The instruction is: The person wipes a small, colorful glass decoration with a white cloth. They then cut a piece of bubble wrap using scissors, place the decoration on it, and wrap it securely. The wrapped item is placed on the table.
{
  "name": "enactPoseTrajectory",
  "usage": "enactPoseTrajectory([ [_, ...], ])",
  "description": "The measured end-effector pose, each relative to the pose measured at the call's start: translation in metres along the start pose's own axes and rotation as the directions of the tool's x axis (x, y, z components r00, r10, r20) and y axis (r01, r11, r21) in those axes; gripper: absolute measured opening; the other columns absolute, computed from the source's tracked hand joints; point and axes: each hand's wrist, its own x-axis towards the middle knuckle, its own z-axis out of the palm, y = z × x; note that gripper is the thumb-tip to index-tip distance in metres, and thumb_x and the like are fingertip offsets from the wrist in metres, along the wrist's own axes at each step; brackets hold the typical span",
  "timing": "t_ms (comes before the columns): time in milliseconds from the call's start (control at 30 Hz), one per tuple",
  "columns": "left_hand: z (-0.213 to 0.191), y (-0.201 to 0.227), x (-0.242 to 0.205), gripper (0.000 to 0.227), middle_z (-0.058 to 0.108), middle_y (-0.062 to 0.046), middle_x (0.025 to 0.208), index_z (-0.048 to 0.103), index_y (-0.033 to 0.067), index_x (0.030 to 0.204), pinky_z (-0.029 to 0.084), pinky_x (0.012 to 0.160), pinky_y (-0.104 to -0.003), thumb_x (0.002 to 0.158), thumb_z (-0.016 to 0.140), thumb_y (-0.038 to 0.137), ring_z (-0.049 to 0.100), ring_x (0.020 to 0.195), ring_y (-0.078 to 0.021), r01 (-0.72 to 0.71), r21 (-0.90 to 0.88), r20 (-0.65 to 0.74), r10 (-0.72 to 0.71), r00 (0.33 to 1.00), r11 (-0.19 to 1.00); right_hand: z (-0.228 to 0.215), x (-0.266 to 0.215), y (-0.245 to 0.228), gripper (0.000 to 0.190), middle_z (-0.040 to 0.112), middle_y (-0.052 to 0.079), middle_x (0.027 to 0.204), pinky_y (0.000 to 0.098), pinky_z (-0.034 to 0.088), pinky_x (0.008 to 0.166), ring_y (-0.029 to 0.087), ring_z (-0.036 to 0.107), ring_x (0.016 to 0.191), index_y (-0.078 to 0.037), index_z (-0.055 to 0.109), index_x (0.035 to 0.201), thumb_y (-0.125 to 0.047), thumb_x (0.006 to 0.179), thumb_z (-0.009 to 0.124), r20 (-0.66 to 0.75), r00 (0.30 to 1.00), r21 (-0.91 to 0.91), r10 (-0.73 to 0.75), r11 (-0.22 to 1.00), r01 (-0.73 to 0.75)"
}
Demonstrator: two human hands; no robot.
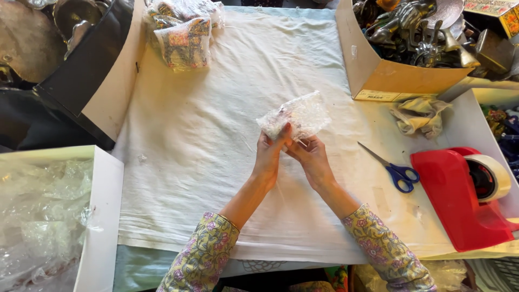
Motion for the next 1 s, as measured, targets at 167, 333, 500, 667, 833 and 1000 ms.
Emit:
enactPoseTrajectory([
  [167, 0.017, 0.041, -0.013, 0.09, 0.053, -0.002, 0.131, 0.043, 0.0089, 0.145, 0.036, 0.109, -0.04, 0.074, 0.088, 0.04, 0.049, 0.123, -0.0136, -0.227, 0.285, 0.004, 0.236, 0.972, 0.931, -0.008, 0.002, -0.009, 0.027, 0.074, 0.008, 0.11, 0.0375, 0.06, 0.094, 0.016, 0.072, 0.098, 0.001, 0.069, 0.113, -0.014, 0.092, 0.075, -0.007, 1.0, 0.064, -0.018, 0.998, 0.018],
  [333, 0.024, 0.064, -0.035, 0.073, 0.054, -0.006, 0.141, 0.051, 0.01, 0.139, 0.041, 0.116, -0.039, 0.084, 0.091, 0.037, 0.051, 0.134, -0.0178, -0.682, 0.647, 0.118, 0.84, 0.53, 0.34, -0.011, 0.003, -0.027, 0.014, 0.075, 0.008, 0.099, 0.0385, 0.065, 0.092, 0.015, 0.073, 0.09, 0.002, 0.074, 0.099, -0.012, 0.095, 0.074, -0.058, 0.994, 0.02, -0.091, 0.996, 0.093],
  [500, 0.028, 0.053, -0.041, 0.062, 0.065, 0.008, 0.135, 0.063, 0.0162, 0.139, 0.038, 0.114, -0.037, 0.086, 0.092, 0.03, 0.054, 0.132, -0.0134, -0.535, 0.845, 0.303, 0.803, 0.513, 0.023, -0.019, 0.005, -0.016, 0.015, 0.075, 0.01, 0.103, 0.0407, 0.066, 0.093, 0.017, 0.074, 0.094, 0.004, 0.072, 0.099, -0.01, 0.094, 0.076, -0.087, 0.988, 0.007, -0.126, 0.992, 0.128],
  [667, 0.033, 0.061, -0.043, 0.061, 0.062, 0.003, 0.132, 0.064, 0.0184, 0.138, 0.034, 0.109, -0.04, 0.084, 0.089, 0.032, 0.051, 0.13, -0.0168, -0.486, 0.866, 0.196, 0.816, 0.544, 0.116, -0.006, 0.001, -0.026, 0.019, 0.076, 0.01, 0.104, 0.0393, 0.066, 0.091, 0.017, 0.074, 0.095, 0.003, 0.071, 0.102, -0.011, 0.091, 0.077, -0.112, 0.989, 0.009, -0.093, 0.995, 0.095],
  [833, 0.03, 0.056, -0.039, 0.043, 0.066, 0.01, 0.128, 0.074, 0.0232, 0.126, 0.034, 0.111, -0.041, 0.085, 0.087, 0.03, 0.051, 0.13, -0.0163, -0.437, 0.899, 0.231, 0.804, 0.548, 0.039, 0.0, -0.002, -0.032, 0.026, 0.075, 0.01, 0.107, 0.037, 0.065, 0.09, 0.016, 0.073, 0.096, 0.003, 0.071, 0.107, -0.012, 0.088, 0.08, -0.118, 0.989, -0.015, -0.084, 0.996, 0.083],
  [1000, 0.027, 0.055, -0.037, 0.025, 0.063, 0.008, 0.13, 0.078, 0.0271, 0.115, 0.035, 0.11, -0.038, 0.092, 0.083, 0.022, 0.05, 0.131, -0.0164, -0.489, 0.867, 0.235, 0.789, 0.567, 0.093, 0.0, 0.0, -0.034, 0.029, 0.076, 0.011, 0.107, 0.0357, 0.065, 0.088, 0.017, 0.075, 0.097, 0.002, 0.071, 0.108, -0.015, 0.087, 0.079, -0.13, 0.989, -0.037, -0.066, 0.997, 0.062],
])
